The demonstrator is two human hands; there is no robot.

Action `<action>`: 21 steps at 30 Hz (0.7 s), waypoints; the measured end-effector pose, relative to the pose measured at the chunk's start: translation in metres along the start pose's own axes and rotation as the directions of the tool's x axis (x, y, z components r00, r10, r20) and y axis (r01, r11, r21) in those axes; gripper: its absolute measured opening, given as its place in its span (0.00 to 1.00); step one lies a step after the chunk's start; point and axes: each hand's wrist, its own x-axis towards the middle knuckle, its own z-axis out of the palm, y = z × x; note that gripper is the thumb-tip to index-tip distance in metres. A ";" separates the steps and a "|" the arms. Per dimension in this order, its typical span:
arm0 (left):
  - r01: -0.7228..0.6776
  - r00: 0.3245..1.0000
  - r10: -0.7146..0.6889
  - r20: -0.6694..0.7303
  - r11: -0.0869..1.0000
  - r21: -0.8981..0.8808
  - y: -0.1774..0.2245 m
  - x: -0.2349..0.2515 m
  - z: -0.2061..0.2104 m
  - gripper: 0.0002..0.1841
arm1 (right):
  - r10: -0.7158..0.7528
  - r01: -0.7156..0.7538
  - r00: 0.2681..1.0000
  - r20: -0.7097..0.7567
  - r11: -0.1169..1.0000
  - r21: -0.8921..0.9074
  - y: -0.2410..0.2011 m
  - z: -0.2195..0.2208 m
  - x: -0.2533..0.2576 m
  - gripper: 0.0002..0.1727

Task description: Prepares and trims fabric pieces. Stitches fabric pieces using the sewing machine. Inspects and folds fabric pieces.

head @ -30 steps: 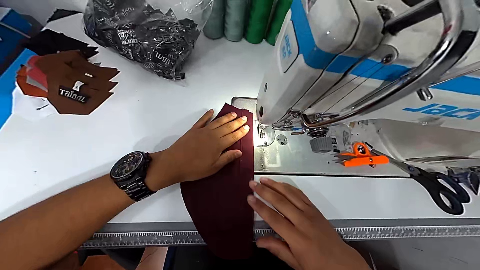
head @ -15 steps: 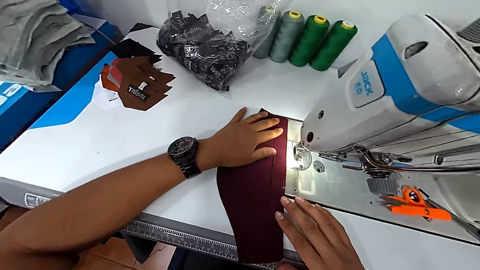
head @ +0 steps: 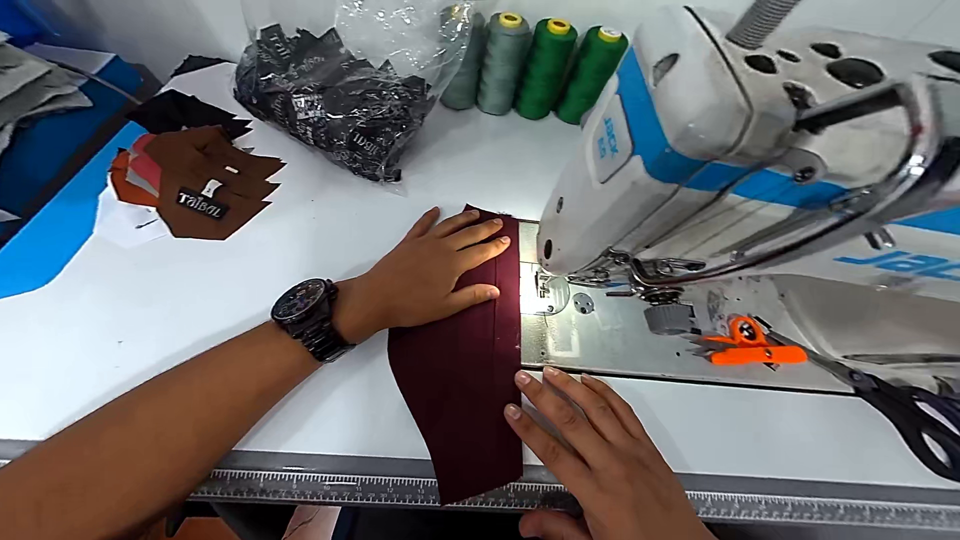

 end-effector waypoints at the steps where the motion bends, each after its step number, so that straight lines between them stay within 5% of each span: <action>1: 0.000 1.000 0.000 -0.010 1.000 0.000 0.000 -0.001 -0.001 0.36 | 0.012 -0.009 0.998 -0.054 0.999 0.052 0.005 -0.002 -0.003 0.36; 4: 0.023 1.000 -0.023 0.000 0.999 -0.041 0.016 -0.003 -0.014 0.33 | 0.222 -0.200 0.931 -0.291 0.974 0.103 0.034 -0.020 -0.026 0.17; 9: -0.034 0.997 0.035 -0.069 0.999 0.010 0.002 -0.001 0.000 0.39 | 0.481 -0.514 0.806 -0.345 0.858 -0.004 0.110 -0.063 -0.042 0.14; 13: -0.017 0.999 0.018 -0.046 1.000 0.017 0.001 -0.001 0.000 0.39 | 0.422 -0.459 0.864 -0.275 0.884 -0.087 0.134 -0.064 -0.019 0.11; 19: -0.008 0.998 0.009 -0.068 1.000 0.010 0.000 -0.002 0.000 0.40 | 0.150 -0.185 0.972 -0.183 0.964 -0.189 0.087 -0.044 0.013 0.17; 21: -0.047 0.983 0.046 -0.180 0.999 0.001 0.001 -0.003 -0.005 0.38 | 0.148 -0.185 0.967 -0.206 0.968 -0.172 0.086 -0.050 0.011 0.17</action>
